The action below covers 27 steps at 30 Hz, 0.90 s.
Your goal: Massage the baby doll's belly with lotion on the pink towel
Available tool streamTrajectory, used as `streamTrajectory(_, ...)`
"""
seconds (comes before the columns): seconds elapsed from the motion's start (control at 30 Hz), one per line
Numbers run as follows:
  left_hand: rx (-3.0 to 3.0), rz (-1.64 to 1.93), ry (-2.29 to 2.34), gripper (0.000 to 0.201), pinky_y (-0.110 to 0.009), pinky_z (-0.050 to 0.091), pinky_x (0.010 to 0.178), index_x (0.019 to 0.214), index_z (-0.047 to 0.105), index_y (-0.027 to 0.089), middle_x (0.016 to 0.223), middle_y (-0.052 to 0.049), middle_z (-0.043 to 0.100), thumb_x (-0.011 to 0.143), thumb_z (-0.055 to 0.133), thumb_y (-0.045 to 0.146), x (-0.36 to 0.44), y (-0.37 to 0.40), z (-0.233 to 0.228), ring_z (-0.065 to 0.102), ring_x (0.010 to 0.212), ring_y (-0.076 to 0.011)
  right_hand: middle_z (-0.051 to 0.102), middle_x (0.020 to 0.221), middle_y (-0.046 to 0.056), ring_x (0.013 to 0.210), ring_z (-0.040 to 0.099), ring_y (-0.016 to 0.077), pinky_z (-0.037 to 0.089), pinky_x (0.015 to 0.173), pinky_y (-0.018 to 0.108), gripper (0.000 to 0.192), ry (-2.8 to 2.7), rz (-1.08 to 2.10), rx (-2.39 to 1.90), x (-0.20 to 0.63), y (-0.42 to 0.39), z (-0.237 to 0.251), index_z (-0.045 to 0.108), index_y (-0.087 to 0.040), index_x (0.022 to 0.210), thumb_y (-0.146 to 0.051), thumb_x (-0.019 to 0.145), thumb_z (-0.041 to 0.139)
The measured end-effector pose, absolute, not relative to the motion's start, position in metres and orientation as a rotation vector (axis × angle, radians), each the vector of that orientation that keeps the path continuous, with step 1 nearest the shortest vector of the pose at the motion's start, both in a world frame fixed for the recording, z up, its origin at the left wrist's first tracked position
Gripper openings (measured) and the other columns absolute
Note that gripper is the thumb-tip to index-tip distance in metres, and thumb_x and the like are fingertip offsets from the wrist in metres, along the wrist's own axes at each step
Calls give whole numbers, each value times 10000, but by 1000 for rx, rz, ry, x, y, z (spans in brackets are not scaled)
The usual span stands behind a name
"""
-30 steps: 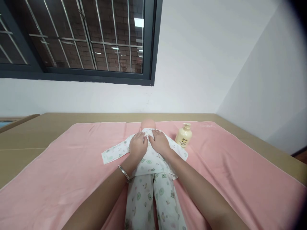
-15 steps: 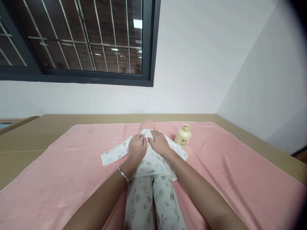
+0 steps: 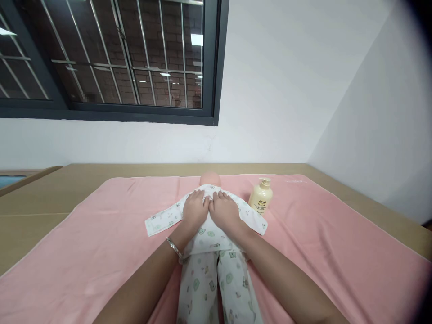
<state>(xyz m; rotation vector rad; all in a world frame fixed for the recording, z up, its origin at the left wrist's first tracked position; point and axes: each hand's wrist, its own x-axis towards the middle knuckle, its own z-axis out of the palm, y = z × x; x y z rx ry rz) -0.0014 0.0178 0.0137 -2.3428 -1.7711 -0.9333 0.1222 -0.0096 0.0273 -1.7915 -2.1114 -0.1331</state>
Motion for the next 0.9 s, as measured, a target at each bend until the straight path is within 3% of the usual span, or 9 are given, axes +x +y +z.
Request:
streamTrajectory(0.2, -2179, -942, -1796, 384, -388, 491, 941, 996, 698, 150, 1103, -134, 714, 966, 342, 289, 8, 3, 11, 640, 1111, -271, 378, 1521, 166, 1430, 301, 269, 202, 1163, 416, 574, -2173, 126, -1639, 151, 20, 25, 382, -98, 1468, -433, 1003, 339)
streamTrajectory(0.4, -2318, -921, -1847, 475, -440, 345, 1114, 1314, 539, 73, 1373, -168, 566, 956, 377, 339, 0, 19, 8, 467, 1330, -302, 447, 1462, 207, 1383, 379, 296, 249, 1137, 443, 528, -2171, 3, -1716, 138, 4, 33, 410, -68, 1445, -357, 1014, 314)
streamTrajectory(0.6, -2359, -943, -1866, 521, -459, 306, 1131, 1360, 484, 87, 1430, -176, 507, 986, 308, 404, -7, 33, 0, 424, 1367, -293, 519, 1342, 312, 1256, 523, 338, 431, 981, 424, 515, -2212, -212, -1879, 108, -35, 40, 430, 31, 1400, -158, 922, 411)
streamTrajectory(0.7, -2307, -939, -1802, 463, -456, 344, 1106, 1288, 551, 81, 1351, -178, 578, 988, 305, 334, -4, 27, 1, 488, 1311, -291, 512, 1356, 301, 1281, 500, 335, 413, 1009, 422, 505, -2198, -181, -1827, 113, -29, 37, 438, 23, 1400, -214, 961, 364)
streamTrajectory(0.9, -2166, -895, -1704, 410, -409, 489, 914, 930, 690, 120, 997, -155, 719, 970, 299, 237, 5, 6, 9, 656, 1033, -282, 351, 1530, 188, 1442, 269, 297, 195, 1166, 462, 585, -2165, 109, -1650, 145, 11, 28, 382, -88, 1463, -452, 1010, 308)
